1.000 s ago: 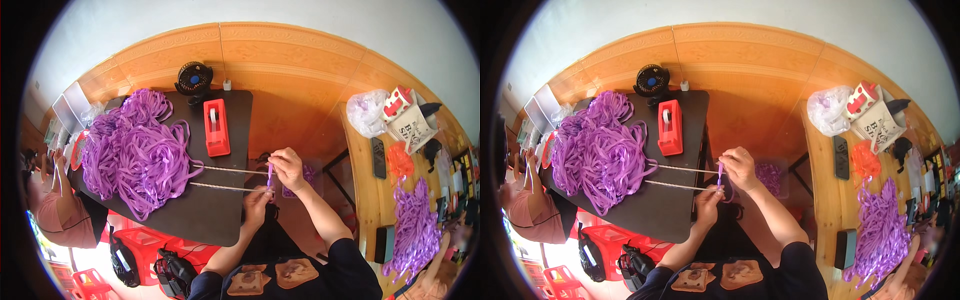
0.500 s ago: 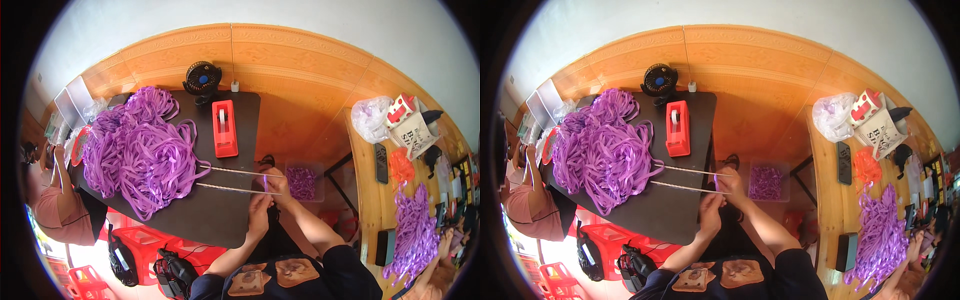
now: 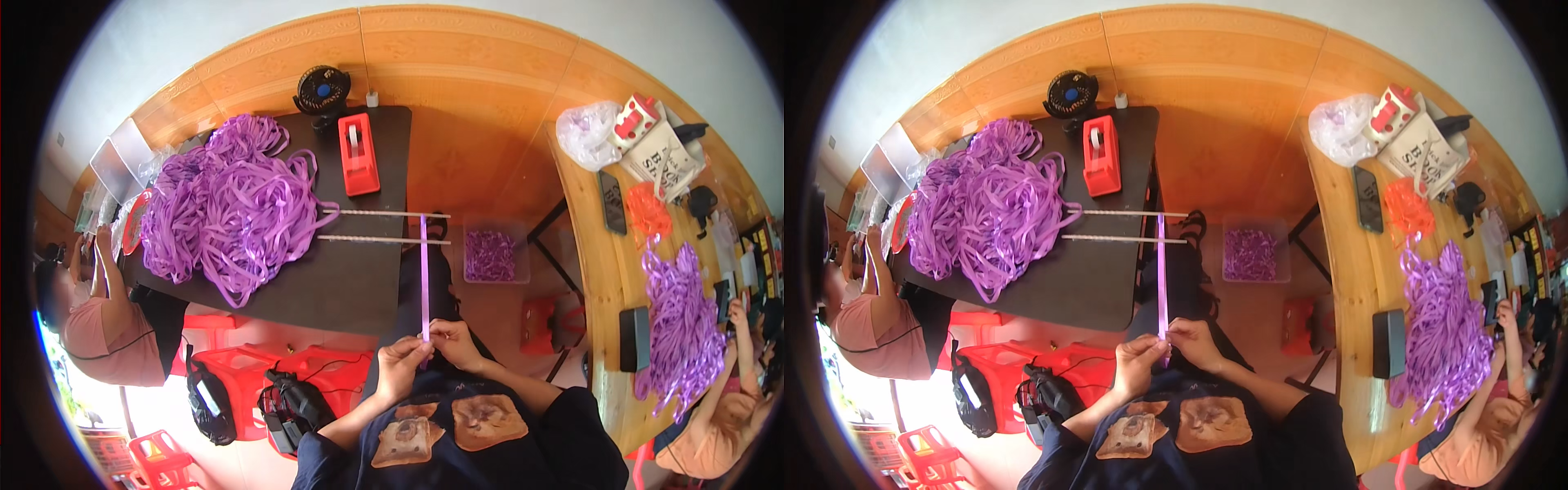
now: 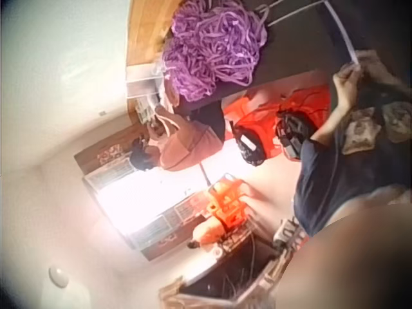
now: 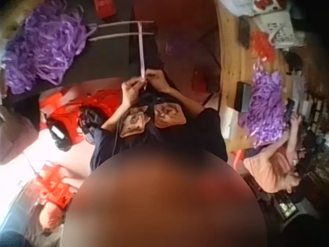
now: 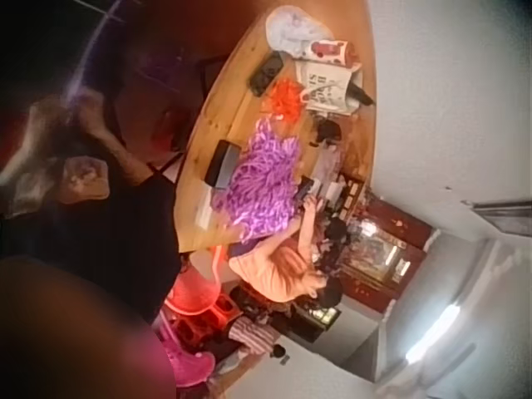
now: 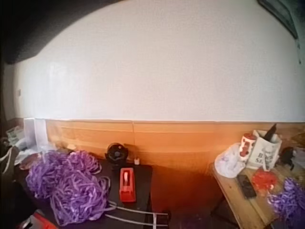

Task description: Using a metal rod jig to tie and form decorative purple ribbon bows.

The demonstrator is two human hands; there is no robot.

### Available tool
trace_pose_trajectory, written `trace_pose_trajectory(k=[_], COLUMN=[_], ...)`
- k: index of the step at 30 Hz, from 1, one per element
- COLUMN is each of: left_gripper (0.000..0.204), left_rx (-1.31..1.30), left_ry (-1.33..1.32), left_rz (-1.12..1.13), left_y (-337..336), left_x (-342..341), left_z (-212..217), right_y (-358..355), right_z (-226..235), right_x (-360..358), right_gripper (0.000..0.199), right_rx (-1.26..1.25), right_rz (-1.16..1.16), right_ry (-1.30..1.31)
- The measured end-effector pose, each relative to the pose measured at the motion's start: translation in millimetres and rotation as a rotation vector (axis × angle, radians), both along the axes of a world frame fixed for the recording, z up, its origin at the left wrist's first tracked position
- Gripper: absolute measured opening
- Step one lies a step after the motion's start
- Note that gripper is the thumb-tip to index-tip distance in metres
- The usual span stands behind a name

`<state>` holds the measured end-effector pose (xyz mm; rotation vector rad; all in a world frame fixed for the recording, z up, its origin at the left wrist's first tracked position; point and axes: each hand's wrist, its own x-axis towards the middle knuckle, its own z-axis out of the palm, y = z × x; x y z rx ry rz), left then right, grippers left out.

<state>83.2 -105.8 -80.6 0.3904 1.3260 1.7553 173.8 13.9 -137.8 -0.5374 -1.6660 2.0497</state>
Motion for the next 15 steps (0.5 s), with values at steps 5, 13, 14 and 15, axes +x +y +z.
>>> trace_pose_trajectory(k=[5,13,14,15], left_gripper=[0.01,0.009,0.01,0.01], left_rx=[-0.032,-0.093,-0.113,-0.111], left_ry=[-0.033,-0.017,0.007,0.01], left_rz=[-0.052,-0.103,-0.092,-0.088], left_y=[-9,-13,-15,-15], left_x=[-1,-16,-17,-19], left_z=[1,-8,-8,-9], right_y=[-31,-38,-38,-38], right_z=[-14,-5,1,3], right_x=[17,27,27,26], right_gripper=[0.008,0.005,0.005,0.005], right_rx=[-0.169,-0.391,-0.396,-0.393], right_rz=[0.065,0.277,0.277,0.281], right_ry=[-0.118,-0.112,-0.158,-0.157])
